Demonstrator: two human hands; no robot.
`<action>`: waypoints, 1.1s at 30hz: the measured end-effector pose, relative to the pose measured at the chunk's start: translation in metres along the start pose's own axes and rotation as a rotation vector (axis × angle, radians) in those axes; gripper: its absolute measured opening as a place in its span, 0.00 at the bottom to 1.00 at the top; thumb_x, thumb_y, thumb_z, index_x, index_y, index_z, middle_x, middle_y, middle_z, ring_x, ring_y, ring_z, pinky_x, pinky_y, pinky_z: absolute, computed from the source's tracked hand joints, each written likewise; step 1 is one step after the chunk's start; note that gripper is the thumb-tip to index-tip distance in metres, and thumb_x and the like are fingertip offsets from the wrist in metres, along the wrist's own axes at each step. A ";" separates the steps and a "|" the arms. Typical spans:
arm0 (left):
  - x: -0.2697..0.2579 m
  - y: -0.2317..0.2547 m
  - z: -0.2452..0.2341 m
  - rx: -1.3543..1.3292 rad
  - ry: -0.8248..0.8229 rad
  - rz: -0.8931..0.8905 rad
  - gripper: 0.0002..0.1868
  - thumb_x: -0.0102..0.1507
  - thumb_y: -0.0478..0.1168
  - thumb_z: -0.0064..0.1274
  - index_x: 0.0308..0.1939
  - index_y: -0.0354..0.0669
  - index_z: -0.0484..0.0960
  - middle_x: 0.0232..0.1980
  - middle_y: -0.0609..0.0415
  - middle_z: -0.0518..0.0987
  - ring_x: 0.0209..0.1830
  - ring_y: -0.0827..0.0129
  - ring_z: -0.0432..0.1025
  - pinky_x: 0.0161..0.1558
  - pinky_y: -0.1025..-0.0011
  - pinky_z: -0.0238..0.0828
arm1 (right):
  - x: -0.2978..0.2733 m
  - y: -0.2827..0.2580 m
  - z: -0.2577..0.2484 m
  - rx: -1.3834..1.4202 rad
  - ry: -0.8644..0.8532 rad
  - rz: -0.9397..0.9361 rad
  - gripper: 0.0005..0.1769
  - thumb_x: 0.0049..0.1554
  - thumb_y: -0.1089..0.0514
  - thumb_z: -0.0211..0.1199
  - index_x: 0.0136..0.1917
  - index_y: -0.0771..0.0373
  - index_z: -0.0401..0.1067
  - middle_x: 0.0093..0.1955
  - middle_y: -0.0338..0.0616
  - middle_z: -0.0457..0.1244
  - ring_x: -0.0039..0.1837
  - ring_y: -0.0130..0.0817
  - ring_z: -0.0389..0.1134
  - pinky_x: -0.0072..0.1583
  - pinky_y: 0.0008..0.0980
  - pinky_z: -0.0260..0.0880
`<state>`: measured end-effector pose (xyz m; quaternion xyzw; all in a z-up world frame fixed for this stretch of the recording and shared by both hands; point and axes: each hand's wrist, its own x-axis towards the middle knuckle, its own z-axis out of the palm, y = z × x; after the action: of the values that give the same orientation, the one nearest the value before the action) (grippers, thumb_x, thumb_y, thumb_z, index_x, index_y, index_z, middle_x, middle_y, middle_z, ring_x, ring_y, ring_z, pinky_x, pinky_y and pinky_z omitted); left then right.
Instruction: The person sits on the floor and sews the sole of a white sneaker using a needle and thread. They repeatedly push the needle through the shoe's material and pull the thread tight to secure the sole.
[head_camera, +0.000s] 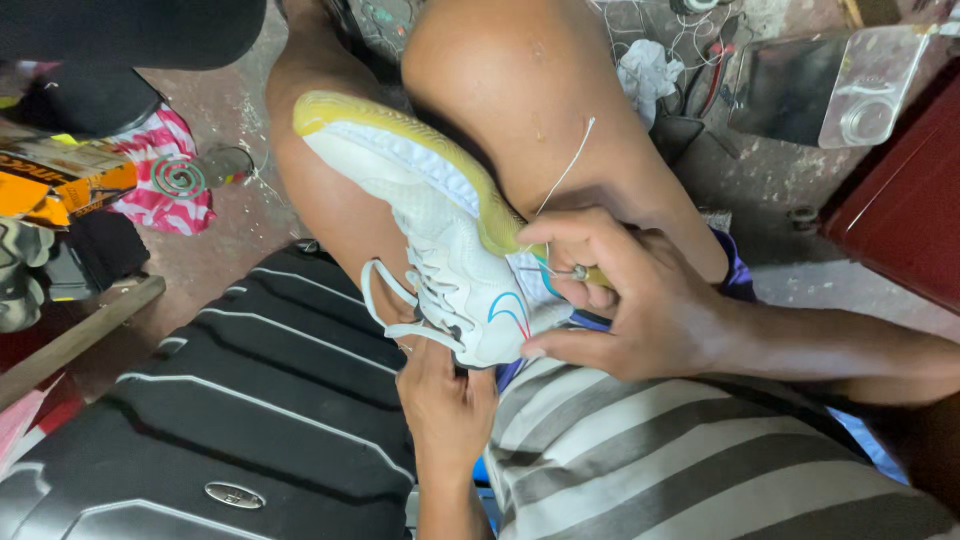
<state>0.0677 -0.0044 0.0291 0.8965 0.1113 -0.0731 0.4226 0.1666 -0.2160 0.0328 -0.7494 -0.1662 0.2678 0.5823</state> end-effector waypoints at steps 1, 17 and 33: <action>0.003 -0.002 0.000 0.002 -0.014 0.007 0.06 0.59 0.30 0.55 0.40 0.36 0.81 0.36 0.44 0.79 0.35 0.48 0.76 0.35 0.64 0.71 | 0.002 -0.001 0.005 -0.036 0.037 -0.005 0.46 0.45 0.54 0.82 0.69 0.64 0.59 0.35 0.33 0.57 0.33 0.20 0.55 0.35 0.24 0.57; -0.085 -0.091 0.001 -0.575 0.523 -0.626 0.09 0.69 0.34 0.54 0.36 0.36 0.71 0.35 0.62 0.65 0.28 0.81 0.56 0.30 0.77 0.54 | 0.019 -0.001 0.018 -0.121 0.102 0.038 0.43 0.45 0.53 0.83 0.64 0.64 0.59 0.33 0.31 0.61 0.34 0.17 0.58 0.37 0.23 0.61; 0.001 -0.013 0.018 -0.061 0.177 0.085 0.11 0.58 0.29 0.54 0.45 0.34 0.79 0.45 0.39 0.80 0.44 0.44 0.77 0.44 0.61 0.74 | 0.018 -0.030 -0.040 -0.808 -0.503 0.547 0.55 0.53 0.31 0.62 0.84 0.46 0.40 0.72 0.38 0.56 0.47 0.34 0.73 0.48 0.33 0.79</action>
<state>0.0652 -0.0105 0.0080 0.8901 0.1123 0.0277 0.4409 0.2067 -0.2291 0.0645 -0.8420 -0.1890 0.4953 0.0998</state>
